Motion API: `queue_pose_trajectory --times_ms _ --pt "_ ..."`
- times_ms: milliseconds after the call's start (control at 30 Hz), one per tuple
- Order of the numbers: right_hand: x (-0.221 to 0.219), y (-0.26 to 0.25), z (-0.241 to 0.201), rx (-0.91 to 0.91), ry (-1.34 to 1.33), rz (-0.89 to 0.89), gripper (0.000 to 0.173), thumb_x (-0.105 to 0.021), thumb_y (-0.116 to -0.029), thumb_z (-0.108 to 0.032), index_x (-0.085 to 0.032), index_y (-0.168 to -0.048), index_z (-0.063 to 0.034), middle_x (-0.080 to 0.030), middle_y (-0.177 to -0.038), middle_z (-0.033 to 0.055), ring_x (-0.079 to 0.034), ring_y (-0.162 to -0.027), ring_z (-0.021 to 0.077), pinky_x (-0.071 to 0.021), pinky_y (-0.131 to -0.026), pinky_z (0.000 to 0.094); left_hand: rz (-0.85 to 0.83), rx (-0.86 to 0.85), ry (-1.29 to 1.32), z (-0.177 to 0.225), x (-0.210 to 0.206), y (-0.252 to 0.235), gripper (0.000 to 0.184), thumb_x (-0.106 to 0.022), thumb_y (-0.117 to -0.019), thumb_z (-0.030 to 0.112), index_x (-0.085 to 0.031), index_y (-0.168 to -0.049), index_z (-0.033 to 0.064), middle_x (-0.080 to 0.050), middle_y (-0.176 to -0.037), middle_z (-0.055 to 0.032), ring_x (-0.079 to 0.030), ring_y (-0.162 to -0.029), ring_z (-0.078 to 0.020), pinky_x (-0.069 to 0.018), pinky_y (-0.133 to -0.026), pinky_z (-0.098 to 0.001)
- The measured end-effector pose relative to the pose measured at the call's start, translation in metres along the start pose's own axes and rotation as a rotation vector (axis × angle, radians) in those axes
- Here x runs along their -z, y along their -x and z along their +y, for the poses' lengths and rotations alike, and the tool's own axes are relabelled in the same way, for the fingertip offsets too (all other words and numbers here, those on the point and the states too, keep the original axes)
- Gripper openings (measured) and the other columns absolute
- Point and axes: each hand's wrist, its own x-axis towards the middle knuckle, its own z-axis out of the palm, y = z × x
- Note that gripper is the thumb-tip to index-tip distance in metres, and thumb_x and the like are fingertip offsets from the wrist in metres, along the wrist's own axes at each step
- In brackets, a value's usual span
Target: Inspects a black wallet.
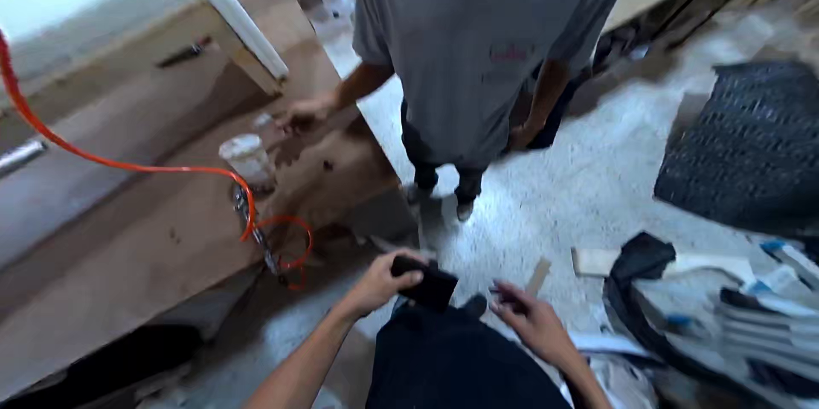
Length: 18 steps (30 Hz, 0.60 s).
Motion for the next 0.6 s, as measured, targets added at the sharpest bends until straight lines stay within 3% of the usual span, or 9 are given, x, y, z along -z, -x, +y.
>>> queue_pose_trajectory --times_ms 33,100,167,233,267,333,433,500,600 --pt "0.003 -0.010 -0.028 0.079 -0.151 -0.059 0.053 -0.069 -0.0982 -0.039 -0.059 -0.144 -0.0150 -0.071 -0.127 0.0008 -0.072 -0.105 0.0157 -0.0632 -0.090 0.0394 -0.004 -0.073 0.110 0.005 -0.011 -0.003 0.031 -0.073 -0.0938 0.027 -0.070 -0.118 0.0091 -0.073 -0.112 -0.0068 -0.071 -0.093 -0.0177 -0.0623 -0.080 -0.0377" --pt "0.009 -0.017 -0.077 0.227 -0.339 -0.135 0.054 -0.071 -0.0976 -0.035 -0.057 -0.147 -0.0181 -0.070 -0.128 0.0036 -0.072 -0.107 0.0210 -0.0633 -0.091 0.0422 0.030 -0.161 0.276 0.009 -0.039 -0.012 0.050 -0.077 -0.0857 0.053 -0.072 -0.114 0.0124 -0.074 -0.108 -0.0063 -0.071 -0.093 -0.0168 -0.0614 -0.082 -0.0369" --pt "0.011 -0.017 -0.109 0.337 -0.373 -0.112 0.047 -0.072 -0.0977 -0.031 -0.062 -0.141 -0.0169 -0.074 -0.116 0.0052 -0.074 -0.096 0.0215 -0.0649 -0.084 0.0420 0.153 -0.212 0.333 0.014 -0.067 -0.021 0.059 -0.065 -0.0886 0.066 -0.069 -0.118 0.0150 -0.073 -0.104 -0.0060 -0.071 -0.091 -0.0170 -0.0615 -0.080 -0.0376" --pt "0.010 -0.015 -0.123 0.438 -0.259 -0.043 0.045 -0.073 -0.0975 -0.031 -0.064 -0.139 -0.0161 -0.072 -0.117 0.0025 -0.072 -0.095 0.0180 -0.0649 -0.083 0.0395 0.231 -0.280 0.297 0.015 -0.085 -0.031 0.059 -0.041 -0.1009 0.067 -0.063 -0.126 0.0183 -0.068 -0.106 -0.0029 -0.066 -0.093 -0.0150 -0.0586 -0.081 -0.0349" --pt "0.007 -0.015 -0.125 0.479 -0.163 -0.006 0.046 -0.074 -0.0967 -0.032 -0.064 -0.139 -0.0167 -0.070 -0.120 0.0009 -0.070 -0.095 0.0149 -0.0635 -0.081 0.0364 0.236 -0.283 0.304 0.015 -0.091 -0.033 0.062 -0.035 -0.1014 0.069 -0.060 -0.130 0.0200 -0.065 -0.106 -0.0013 -0.064 -0.093 -0.0139 -0.0569 -0.080 -0.0327" --pt "0.000 -0.014 -0.126 0.546 0.012 0.046 0.049 -0.074 -0.0961 -0.034 -0.064 -0.140 -0.0165 -0.065 -0.127 0.0026 -0.068 -0.098 0.0122 -0.0633 -0.083 0.0337 0.178 -0.194 0.366 0.021 -0.095 -0.028 0.067 -0.036 -0.0981 0.074 -0.053 -0.140 0.0234 -0.066 -0.113 -0.0017 -0.065 -0.094 -0.0146 -0.0576 -0.078 -0.0324" --pt "-0.003 -0.008 -0.123 0.591 0.056 0.074 0.046 -0.073 -0.0968 -0.031 -0.065 -0.138 -0.0140 -0.062 -0.133 0.0052 -0.066 -0.112 0.0153 -0.0621 -0.092 0.0364 -0.023 -0.065 0.519 0.040 -0.081 -0.015 0.051 -0.047 -0.1034 0.050 -0.047 -0.148 0.0262 -0.063 -0.134 -0.0045 -0.066 -0.106 -0.0186 -0.0571 -0.085 -0.0364" --pt "0.002 -0.002 -0.121 0.586 0.035 0.128 0.038 -0.067 -0.1012 -0.027 -0.065 -0.137 -0.0133 -0.065 -0.135 0.0035 -0.065 -0.120 0.0169 -0.0603 -0.099 0.0395 -0.169 -0.062 0.594 0.046 -0.062 -0.010 0.057 -0.053 -0.1004 0.034 -0.042 -0.155 0.0217 -0.053 -0.150 -0.0084 -0.061 -0.123 -0.0261 -0.0564 -0.095 -0.0451" --pt "0.016 0.004 -0.122 0.516 -0.026 0.380 0.028 -0.057 -0.1052 -0.022 -0.069 -0.128 -0.0123 -0.073 -0.115 0.0003 -0.071 -0.101 0.0133 -0.0631 -0.085 0.0366 -0.485 -0.081 0.700 0.044 -0.037 -0.008 0.078 -0.061 -0.0929 0.029 -0.029 -0.162 0.0133 -0.037 -0.161 -0.0182 -0.052 -0.136 -0.0375 -0.0525 -0.101 -0.0567"
